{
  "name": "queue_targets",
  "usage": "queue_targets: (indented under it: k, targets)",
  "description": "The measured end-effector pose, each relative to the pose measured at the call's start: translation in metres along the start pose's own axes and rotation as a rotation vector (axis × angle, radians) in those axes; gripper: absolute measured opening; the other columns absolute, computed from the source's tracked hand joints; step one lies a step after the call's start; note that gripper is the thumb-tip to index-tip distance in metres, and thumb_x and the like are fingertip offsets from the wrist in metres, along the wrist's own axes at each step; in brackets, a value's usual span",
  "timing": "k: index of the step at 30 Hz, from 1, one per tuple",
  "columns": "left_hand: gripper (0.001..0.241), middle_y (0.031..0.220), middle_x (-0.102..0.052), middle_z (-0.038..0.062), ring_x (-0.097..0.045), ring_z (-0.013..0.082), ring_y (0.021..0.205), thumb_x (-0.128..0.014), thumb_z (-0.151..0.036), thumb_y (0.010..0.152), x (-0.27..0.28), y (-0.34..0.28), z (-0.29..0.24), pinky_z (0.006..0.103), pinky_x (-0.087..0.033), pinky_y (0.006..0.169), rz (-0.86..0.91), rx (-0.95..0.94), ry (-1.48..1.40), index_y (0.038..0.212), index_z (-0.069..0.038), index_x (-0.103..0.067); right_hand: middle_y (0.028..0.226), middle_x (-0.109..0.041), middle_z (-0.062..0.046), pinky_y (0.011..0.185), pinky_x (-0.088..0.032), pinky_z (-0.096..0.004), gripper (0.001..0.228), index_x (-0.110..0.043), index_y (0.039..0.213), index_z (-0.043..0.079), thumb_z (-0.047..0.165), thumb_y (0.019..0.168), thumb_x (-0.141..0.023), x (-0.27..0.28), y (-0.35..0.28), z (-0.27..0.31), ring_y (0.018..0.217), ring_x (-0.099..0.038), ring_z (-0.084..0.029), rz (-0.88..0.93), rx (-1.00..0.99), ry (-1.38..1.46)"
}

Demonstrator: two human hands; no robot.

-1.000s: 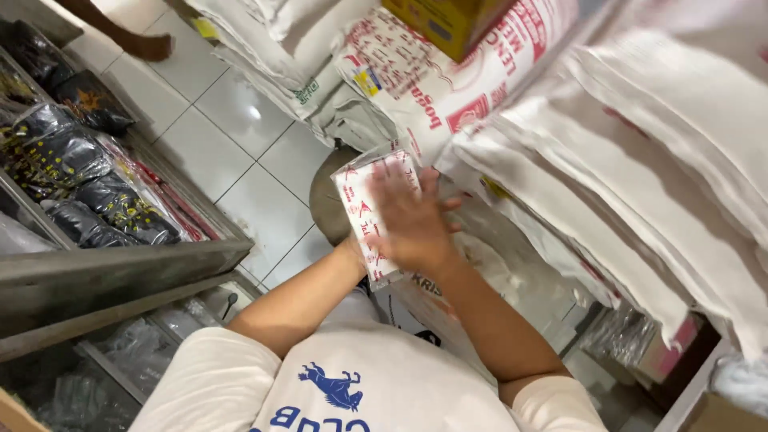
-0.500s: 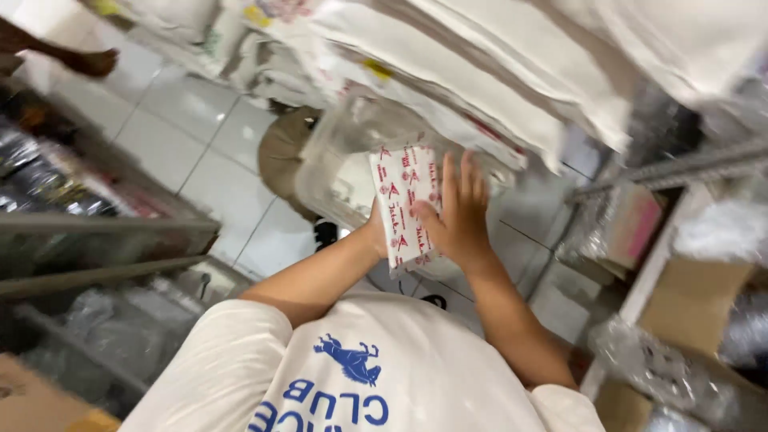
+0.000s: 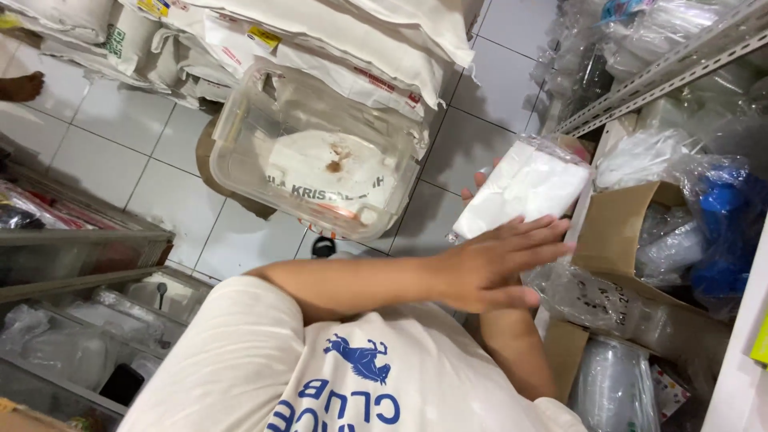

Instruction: The person picks up, arranges, and stacks packets of plastic bags on shelves by hand.

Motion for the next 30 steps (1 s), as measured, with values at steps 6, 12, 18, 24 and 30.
queue_targets:
  k: [6, 12, 18, 24, 30]
  targets:
    - [0.086, 0.168, -0.03, 0.015, -0.021, 0.0338, 0.16, -0.052, -0.071, 0.095, 0.038, 0.064, 0.028, 0.0665, -0.004, 0.128, 0.157, -0.116, 0.735, 0.161, -0.018, -0.038, 0.162, -0.041, -0.011, 0.1, -0.055, -0.049, 0.083, -0.029, 0.16, 0.026, 0.063, 0.093, -0.062, -0.014, -0.015, 0.017, 0.138, -0.053, -0.034, 0.232, 0.079, 0.577]
    - [0.087, 0.17, -0.028, 0.022, -0.016, 0.0438, 0.159, -0.05, -0.07, 0.1, 0.059, 0.098, 0.017, 0.0676, -0.001, 0.125, 0.104, -0.056, 0.918, 0.162, -0.009, -0.039, 0.166, -0.042, -0.007, 0.107, -0.052, -0.046, 0.094, -0.034, 0.168, 0.021, 0.062, 0.091, -0.071, -0.033, -0.029, 0.064, 0.13, -0.054, -0.026, 0.291, 0.138, 0.548]
    - [0.083, 0.166, -0.03, 0.018, -0.019, 0.0448, 0.154, -0.054, -0.069, 0.091, -0.024, 0.119, -0.013, 0.0681, -0.006, 0.122, 0.332, -0.272, 0.662, 0.156, -0.018, -0.044, 0.159, -0.032, 0.011, 0.105, -0.048, -0.06, 0.081, -0.026, 0.149, 0.043, 0.078, 0.079, -0.047, -0.037, -0.023, 0.077, 0.136, -0.054, -0.034, -0.092, 0.354, 0.28]
    - [0.087, 0.164, -0.034, 0.024, -0.028, 0.047, 0.15, -0.064, -0.058, 0.095, -0.017, 0.149, 0.023, 0.0672, -0.015, 0.117, 0.205, 0.061, 0.77, 0.16, -0.005, -0.041, 0.157, -0.047, -0.02, 0.102, -0.049, -0.05, 0.094, -0.033, 0.165, 0.015, 0.079, 0.098, -0.046, 0.026, -0.047, 0.133, 0.13, -0.057, -0.034, 0.109, 0.328, 0.227]
    - [0.083, 0.141, -0.055, 0.022, -0.054, 0.0396, 0.116, -0.077, -0.049, 0.081, -0.068, 0.136, -0.022, 0.0536, -0.045, 0.095, 0.263, -0.188, 0.428, 0.144, -0.002, -0.051, 0.14, -0.057, -0.017, 0.099, -0.052, -0.042, 0.08, -0.039, 0.154, 0.011, 0.064, 0.096, -0.056, 0.077, -0.029, 0.14, 0.117, -0.06, -0.028, -0.277, 0.262, 0.114]
Point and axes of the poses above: each hand's wrist, its own y-axis towards the middle knuckle, its own x-axis out of the back of the hand, z = x × y, the point moved 1 cm from there along y, towards the middle knuckle
